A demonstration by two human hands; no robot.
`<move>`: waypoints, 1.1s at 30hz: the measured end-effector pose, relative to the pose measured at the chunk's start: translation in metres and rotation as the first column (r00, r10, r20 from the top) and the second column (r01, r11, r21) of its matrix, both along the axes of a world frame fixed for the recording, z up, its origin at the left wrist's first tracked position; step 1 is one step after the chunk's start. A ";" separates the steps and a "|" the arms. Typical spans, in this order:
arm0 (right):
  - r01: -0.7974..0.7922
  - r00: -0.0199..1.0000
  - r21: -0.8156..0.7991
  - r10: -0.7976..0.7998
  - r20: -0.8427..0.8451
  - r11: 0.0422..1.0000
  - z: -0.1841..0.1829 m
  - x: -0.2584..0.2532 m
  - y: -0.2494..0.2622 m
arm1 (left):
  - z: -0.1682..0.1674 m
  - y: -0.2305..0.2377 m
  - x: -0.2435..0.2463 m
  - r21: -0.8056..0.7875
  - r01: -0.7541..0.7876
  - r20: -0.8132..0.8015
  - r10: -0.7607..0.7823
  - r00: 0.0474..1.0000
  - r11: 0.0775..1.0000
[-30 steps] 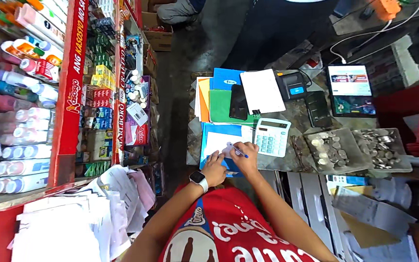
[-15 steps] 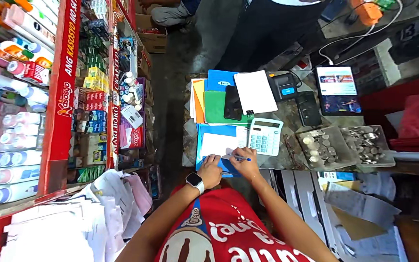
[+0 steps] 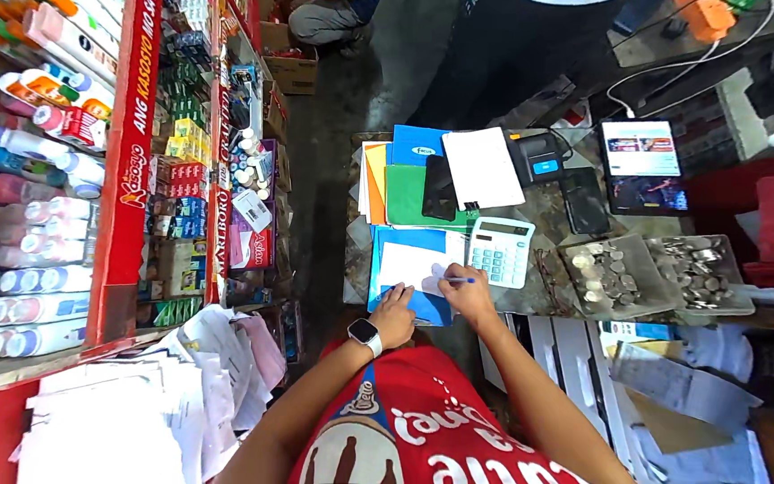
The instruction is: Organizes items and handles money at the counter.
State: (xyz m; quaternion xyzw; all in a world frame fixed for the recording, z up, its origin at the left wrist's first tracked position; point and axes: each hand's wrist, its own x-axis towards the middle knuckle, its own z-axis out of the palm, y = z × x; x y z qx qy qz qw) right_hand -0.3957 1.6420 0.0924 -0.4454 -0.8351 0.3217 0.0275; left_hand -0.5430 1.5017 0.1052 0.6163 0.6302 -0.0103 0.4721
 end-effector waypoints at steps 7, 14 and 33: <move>-0.043 0.997 0.183 0.054 -0.054 0.982 0.003 0.041 -0.014 | 0.001 -0.002 -0.001 0.022 -0.010 -0.008 0.010 1.000 1.000; 0.218 0.972 0.318 -0.233 0.009 0.923 -0.021 0.097 0.015 | 0.002 0.004 0.000 0.009 -0.016 -0.039 0.016 0.999 1.000; -0.035 0.999 0.398 0.020 0.042 0.917 -0.025 0.082 0.014 | 0.002 0.009 0.006 -0.020 0.025 -0.064 -0.027 0.998 0.999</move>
